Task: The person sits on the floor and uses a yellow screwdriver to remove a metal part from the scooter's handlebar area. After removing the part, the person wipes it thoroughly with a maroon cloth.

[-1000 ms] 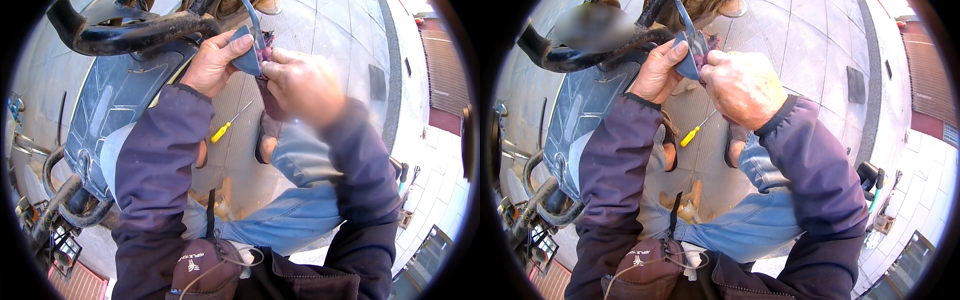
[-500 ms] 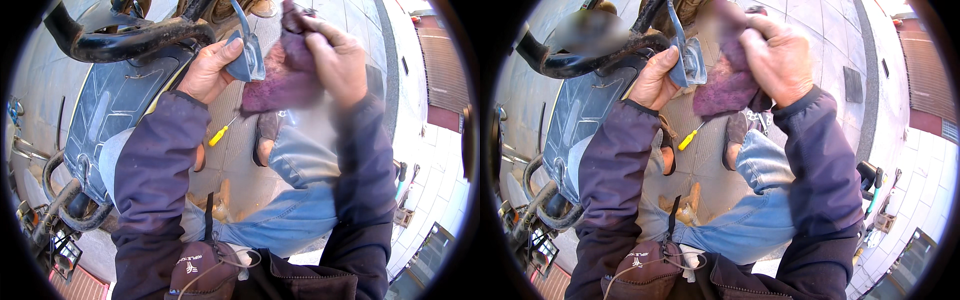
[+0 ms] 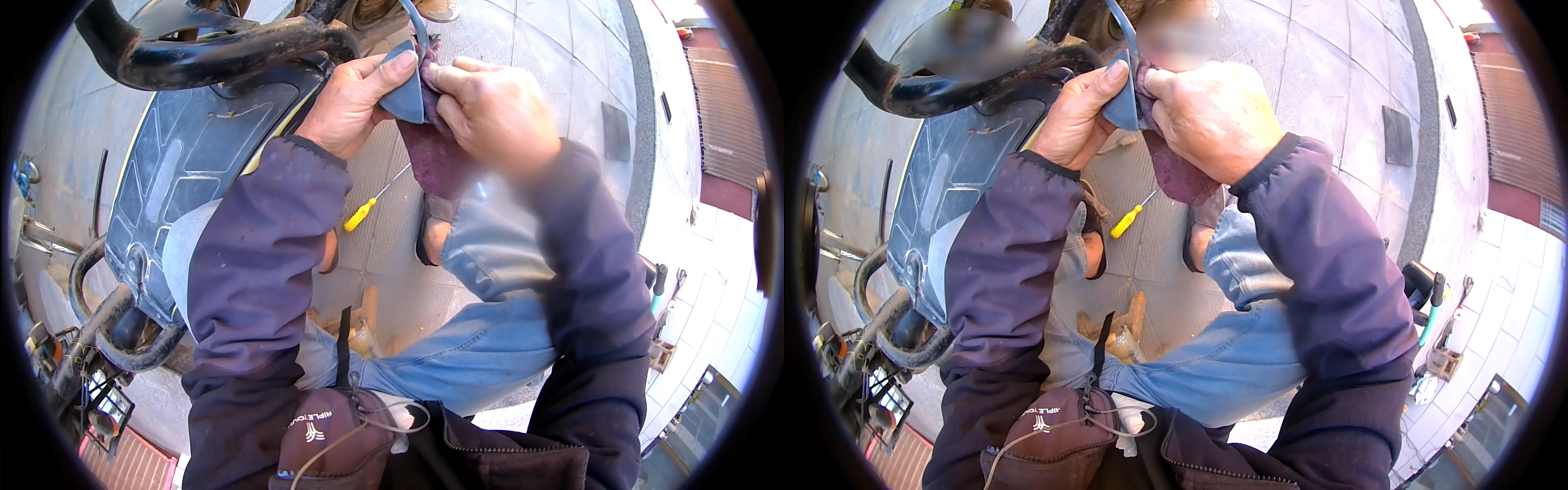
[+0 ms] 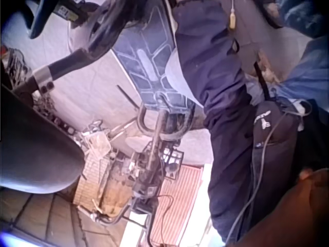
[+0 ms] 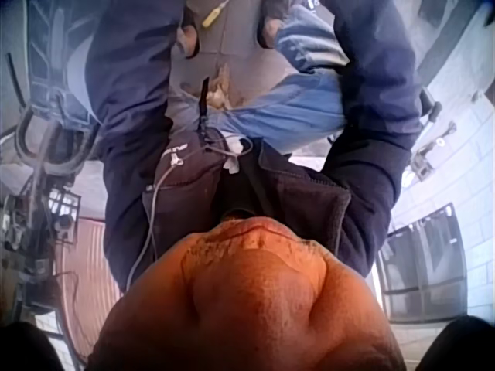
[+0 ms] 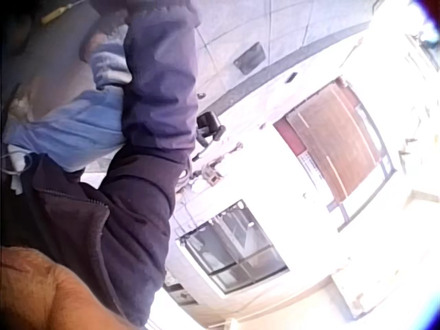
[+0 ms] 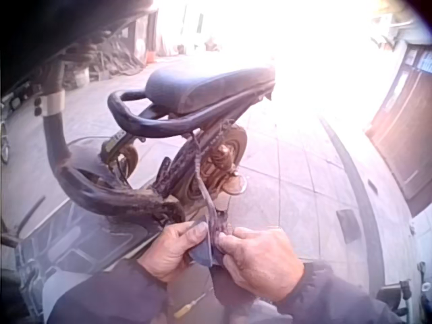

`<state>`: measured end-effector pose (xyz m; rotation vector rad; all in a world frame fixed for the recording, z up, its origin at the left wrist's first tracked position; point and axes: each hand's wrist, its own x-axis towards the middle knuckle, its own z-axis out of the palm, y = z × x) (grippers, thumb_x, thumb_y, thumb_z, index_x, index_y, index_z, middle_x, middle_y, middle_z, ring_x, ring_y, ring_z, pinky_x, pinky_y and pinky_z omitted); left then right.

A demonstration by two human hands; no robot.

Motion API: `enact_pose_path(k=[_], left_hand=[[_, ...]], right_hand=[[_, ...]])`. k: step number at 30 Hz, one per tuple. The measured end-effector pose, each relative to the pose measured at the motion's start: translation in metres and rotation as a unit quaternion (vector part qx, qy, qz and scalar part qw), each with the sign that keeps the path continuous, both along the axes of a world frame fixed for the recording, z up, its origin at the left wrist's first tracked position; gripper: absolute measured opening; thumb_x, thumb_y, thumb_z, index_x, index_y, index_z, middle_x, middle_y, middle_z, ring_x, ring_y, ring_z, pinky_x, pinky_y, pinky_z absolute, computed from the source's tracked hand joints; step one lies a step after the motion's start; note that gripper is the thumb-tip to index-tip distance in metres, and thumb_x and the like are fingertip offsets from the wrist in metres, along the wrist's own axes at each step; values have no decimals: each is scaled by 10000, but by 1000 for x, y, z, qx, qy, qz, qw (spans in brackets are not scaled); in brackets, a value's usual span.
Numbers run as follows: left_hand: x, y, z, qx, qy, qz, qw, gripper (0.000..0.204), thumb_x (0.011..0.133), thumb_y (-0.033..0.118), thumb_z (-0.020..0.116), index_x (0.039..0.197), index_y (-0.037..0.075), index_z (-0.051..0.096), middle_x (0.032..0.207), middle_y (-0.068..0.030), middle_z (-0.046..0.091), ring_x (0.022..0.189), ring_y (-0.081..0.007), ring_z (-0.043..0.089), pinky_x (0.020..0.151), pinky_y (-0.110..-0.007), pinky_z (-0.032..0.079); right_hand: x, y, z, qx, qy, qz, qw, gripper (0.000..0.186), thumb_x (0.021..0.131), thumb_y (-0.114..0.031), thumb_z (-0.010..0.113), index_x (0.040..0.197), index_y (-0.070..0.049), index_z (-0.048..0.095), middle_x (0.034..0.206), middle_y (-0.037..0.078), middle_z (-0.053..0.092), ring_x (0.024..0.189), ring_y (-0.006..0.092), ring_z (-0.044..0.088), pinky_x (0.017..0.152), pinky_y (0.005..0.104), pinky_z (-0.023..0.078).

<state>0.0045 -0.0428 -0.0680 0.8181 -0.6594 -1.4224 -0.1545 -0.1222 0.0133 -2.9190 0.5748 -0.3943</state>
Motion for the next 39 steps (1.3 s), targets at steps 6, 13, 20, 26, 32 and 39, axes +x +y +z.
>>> enact_pose_path(k=[6,13,20,26,32,39], left_hand=[[1,1,-3,28,25,29,999,378,926,389,592,1031,29,646,930,-50,681,853,-114,661,806,-274,540],[0,3,4,29,35,22,999,412,908,424,611,990,22,650,903,-61,681,816,-115,663,799,-276,542],[7,4,6,43,-33,3,999,302,945,363,577,955,72,655,854,-9,672,791,-83,651,770,-249,538],[1,3,19,81,-82,17,993,371,922,401,599,1003,42,647,905,-42,658,828,-119,655,774,-288,559],[2,7,16,156,-75,95,980,386,916,405,605,1032,38,643,925,-47,650,896,-142,637,800,-371,565],[15,2,37,194,-333,40,922,412,878,431,623,997,37,635,926,-44,651,864,-129,638,747,-342,553]], right_hand=[[-12,13,-1,92,-11,3,996,161,790,-137,603,918,-74,679,730,158,639,695,335,637,643,428,507],[-15,13,-6,282,-11,3,959,291,801,-124,577,1067,-46,665,843,220,639,795,380,630,739,421,505],[-9,14,-9,358,4,14,933,367,806,-98,548,1164,-58,615,890,232,629,837,392,618,762,404,497],[-14,9,-10,221,34,23,974,285,802,-107,544,1064,-75,652,849,208,634,801,389,620,741,409,504],[-36,-17,6,203,-16,-117,972,253,769,-135,549,948,-27,692,809,228,643,752,338,664,727,371,518],[-35,-29,45,256,-161,-263,916,245,800,-139,546,905,42,673,698,93,644,603,153,600,574,299,496]])
